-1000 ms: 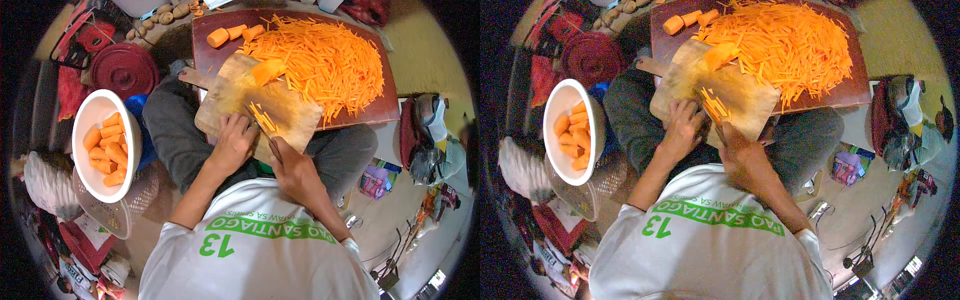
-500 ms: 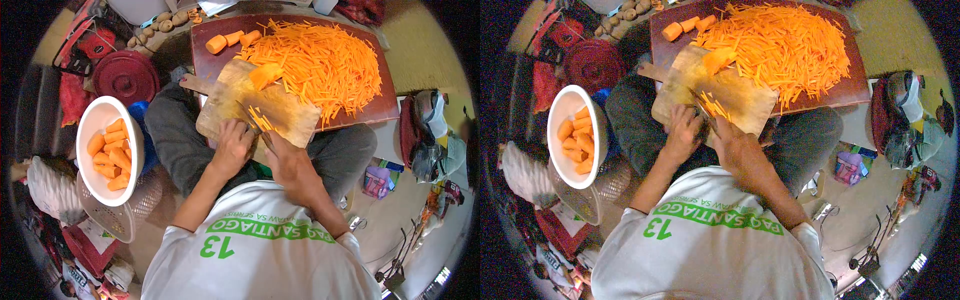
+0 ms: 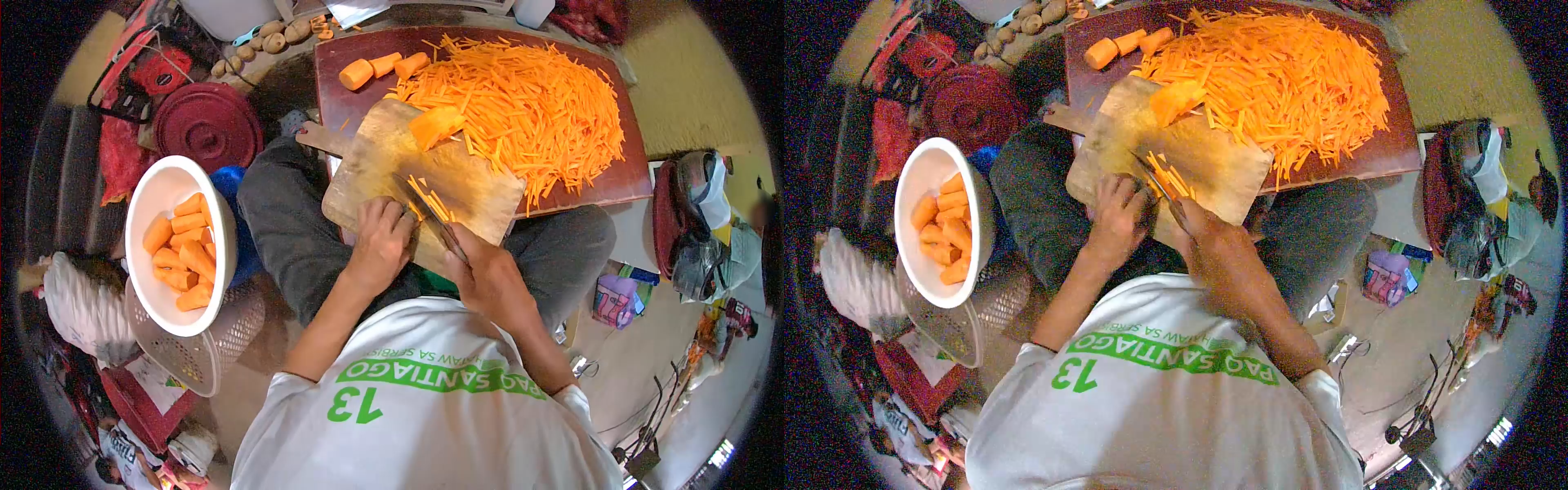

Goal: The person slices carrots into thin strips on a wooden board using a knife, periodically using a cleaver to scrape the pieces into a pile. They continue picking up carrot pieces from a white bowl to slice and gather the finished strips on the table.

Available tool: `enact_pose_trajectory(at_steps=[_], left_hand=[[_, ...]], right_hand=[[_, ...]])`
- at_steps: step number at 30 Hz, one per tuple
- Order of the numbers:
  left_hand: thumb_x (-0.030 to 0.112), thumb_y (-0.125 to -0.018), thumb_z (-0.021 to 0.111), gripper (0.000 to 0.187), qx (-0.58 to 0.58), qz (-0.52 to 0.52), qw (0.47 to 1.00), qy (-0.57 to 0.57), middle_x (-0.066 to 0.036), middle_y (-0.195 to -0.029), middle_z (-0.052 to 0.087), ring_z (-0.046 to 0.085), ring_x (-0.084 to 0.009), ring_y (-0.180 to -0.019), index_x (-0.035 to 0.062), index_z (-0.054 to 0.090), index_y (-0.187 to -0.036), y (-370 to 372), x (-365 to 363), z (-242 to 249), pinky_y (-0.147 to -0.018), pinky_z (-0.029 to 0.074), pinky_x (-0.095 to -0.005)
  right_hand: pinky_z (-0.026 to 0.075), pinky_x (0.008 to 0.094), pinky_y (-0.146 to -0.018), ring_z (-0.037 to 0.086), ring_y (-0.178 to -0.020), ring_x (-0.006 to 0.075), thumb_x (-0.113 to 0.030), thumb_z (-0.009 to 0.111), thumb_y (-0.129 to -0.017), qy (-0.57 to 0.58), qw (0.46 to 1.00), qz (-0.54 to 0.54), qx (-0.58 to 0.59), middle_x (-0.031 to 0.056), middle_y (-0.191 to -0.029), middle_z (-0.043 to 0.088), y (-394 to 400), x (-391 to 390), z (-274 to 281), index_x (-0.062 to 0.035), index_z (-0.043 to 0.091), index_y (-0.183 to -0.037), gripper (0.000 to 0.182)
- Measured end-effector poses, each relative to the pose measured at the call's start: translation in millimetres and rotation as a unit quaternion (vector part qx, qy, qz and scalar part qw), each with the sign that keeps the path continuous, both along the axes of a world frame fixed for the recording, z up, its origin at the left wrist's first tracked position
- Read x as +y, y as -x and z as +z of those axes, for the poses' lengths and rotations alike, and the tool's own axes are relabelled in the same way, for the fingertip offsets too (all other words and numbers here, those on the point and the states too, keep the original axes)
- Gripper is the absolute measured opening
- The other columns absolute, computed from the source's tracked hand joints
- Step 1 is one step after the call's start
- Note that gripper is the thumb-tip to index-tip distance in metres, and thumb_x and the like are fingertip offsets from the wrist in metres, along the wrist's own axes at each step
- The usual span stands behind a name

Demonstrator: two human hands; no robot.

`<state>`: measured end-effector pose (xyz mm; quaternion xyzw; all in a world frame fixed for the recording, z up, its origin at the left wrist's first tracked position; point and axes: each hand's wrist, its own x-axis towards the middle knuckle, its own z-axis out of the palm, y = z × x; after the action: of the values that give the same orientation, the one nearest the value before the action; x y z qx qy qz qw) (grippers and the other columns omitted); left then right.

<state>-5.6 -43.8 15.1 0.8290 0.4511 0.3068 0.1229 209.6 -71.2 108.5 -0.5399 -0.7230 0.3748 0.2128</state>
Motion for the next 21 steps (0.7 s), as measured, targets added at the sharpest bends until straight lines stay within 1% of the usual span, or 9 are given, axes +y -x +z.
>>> enact_pose_trajectory(at_steps=[4,7,10,13,16,19,21], left_hand=[[0.007,-0.077,0.076,0.035,0.002,0.005,1.0,-0.014,-0.018,-0.111,0.061,0.057,-0.04,-0.115,-0.0027,0.071,-0.111,-2,0,-3,-0.1,0.044,-0.055],[0.008,-0.078,0.076,0.036,0.011,0.0,1.0,-0.001,-0.017,-0.11,0.061,0.057,-0.0394,-0.114,-0.0021,0.071,-0.112,-2,1,-1,-0.101,0.044,-0.0548],[0.009,-0.078,0.076,0.036,0.007,-0.002,1.0,-0.004,-0.016,-0.109,0.061,0.058,-0.0385,-0.113,-0.0016,0.071,-0.111,0,3,0,-0.101,0.043,-0.0544],[0.009,-0.077,0.076,0.035,-0.002,0.006,1.0,-0.011,-0.015,-0.108,0.061,0.058,-0.0375,-0.112,-0.001,0.071,-0.11,0,-1,-1,-0.1,0.043,-0.0534],[0.008,-0.077,0.076,0.034,-0.01,0.003,1.0,-0.017,-0.014,-0.108,0.061,0.058,-0.0367,-0.112,-0.0002,0.071,-0.11,-1,1,-6,-0.098,0.043,-0.0525],[0.008,-0.078,0.076,0.033,-0.002,-0.003,1.0,-0.014,-0.013,-0.107,0.061,0.058,-0.0362,-0.111,0.0002,0.072,-0.11,-1,2,-5,-0.098,0.043,-0.0522],[0.008,-0.078,0.076,0.032,-0.001,-0.001,1.0,-0.008,-0.013,-0.107,0.061,0.058,-0.0361,-0.111,0.0002,0.071,-0.11,-1,2,-2,-0.098,0.043,-0.0522]], right_hand=[[0.054,0.0542,-0.078,0.067,-0.095,0.0536,-0.006,0.064,-0.102,0.051,0.999,0.0,0.002,0.0312,-0.098,0.066,0,-9,6,-0.0011,0.058,-0.128,0.027],[0.054,0.0543,-0.079,0.068,-0.097,0.0537,-0.006,0.063,-0.102,-0.013,1.0,0.001,-0.012,0.031,-0.1,0.067,9,-2,-5,-0.0009,0.058,-0.128,0.028],[0.054,0.0549,-0.079,0.068,-0.099,0.0544,-0.006,0.063,-0.102,-0.015,1.0,0.005,-0.021,0.0315,-0.102,0.068,9,5,-8,-0.001,0.058,-0.129,0.028],[0.054,0.0559,-0.08,0.068,-0.099,0.0543,-0.007,0.063,-0.101,0.002,1.0,0.003,0.005,0.0318,-0.104,0.069,3,0,9,-0.0005,0.058,-0.129,0.028],[0.054,0.0552,-0.08,0.068,-0.098,0.0538,-0.007,0.064,-0.101,0.015,1.0,0.003,-0.002,0.0315,-0.102,0.069,4,-5,1,-0.0006,0.058,-0.128,0.028],[0.055,0.0552,-0.08,0.069,-0.098,0.0532,-0.007,0.064,-0.102,-0.01,1.0,0.015,-0.017,0.031,-0.101,0.069,7,4,-9,-0.001,0.057,-0.129,0.028],[0.055,0.0551,-0.08,0.069,-0.097,0.0534,-0.007,0.064,-0.102,-0.003,1.0,0.012,-0.014,0.0311,-0.101,0.068,6,4,-6,-0.0009,0.057,-0.129,0.029]])
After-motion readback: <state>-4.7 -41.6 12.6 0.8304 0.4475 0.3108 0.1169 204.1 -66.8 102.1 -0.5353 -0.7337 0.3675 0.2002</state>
